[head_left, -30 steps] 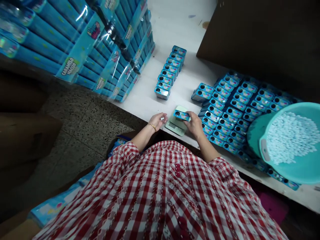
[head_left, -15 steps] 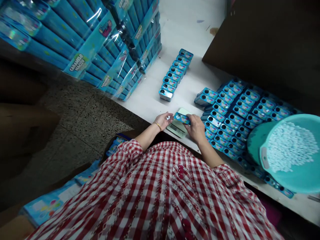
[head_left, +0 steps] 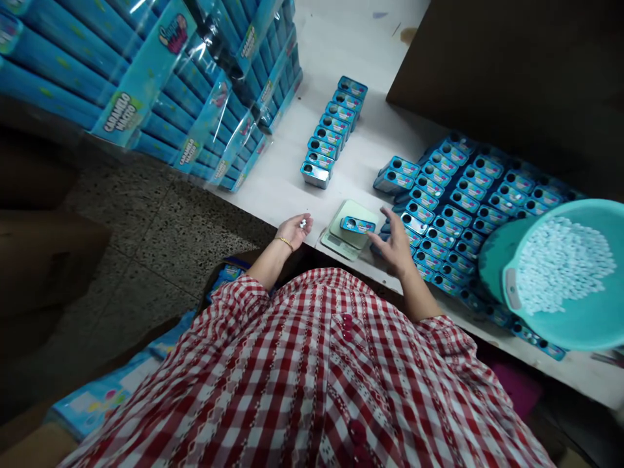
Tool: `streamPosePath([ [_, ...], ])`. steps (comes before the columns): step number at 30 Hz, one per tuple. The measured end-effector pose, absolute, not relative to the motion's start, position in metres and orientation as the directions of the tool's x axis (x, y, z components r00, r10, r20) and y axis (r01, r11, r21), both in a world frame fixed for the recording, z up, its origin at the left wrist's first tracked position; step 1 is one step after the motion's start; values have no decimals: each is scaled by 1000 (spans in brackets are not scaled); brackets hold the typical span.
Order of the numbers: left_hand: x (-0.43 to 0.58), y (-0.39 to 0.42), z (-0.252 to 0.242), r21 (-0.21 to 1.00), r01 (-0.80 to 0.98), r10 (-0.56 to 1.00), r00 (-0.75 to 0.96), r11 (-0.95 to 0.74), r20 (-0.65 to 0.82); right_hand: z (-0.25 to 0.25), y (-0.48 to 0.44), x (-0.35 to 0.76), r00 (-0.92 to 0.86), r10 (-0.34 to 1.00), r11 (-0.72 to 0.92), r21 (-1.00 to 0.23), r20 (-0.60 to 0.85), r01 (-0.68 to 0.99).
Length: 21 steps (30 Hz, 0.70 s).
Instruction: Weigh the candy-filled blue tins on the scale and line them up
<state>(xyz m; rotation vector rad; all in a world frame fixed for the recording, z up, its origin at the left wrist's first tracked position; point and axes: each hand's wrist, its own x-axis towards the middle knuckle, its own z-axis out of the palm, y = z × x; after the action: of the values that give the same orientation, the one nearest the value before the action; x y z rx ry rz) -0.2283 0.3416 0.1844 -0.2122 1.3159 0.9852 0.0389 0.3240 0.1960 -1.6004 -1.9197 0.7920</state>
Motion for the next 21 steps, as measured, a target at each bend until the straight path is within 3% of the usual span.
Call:
streamPosePath([
  [4, -234, 342, 184, 395, -726, 481, -101, 563, -871, 200, 326, 49, -42, 997, 73, -693, 62, 717],
  [9, -241, 339, 183, 391, -741, 472, -114, 546, -874, 193, 326, 51, -10, 998, 49, -680, 61, 731],
  [21, -255, 333, 174, 386, -747, 453, -127, 541, -882, 197, 323, 32, -271, 963, 216, -555, -17, 803],
])
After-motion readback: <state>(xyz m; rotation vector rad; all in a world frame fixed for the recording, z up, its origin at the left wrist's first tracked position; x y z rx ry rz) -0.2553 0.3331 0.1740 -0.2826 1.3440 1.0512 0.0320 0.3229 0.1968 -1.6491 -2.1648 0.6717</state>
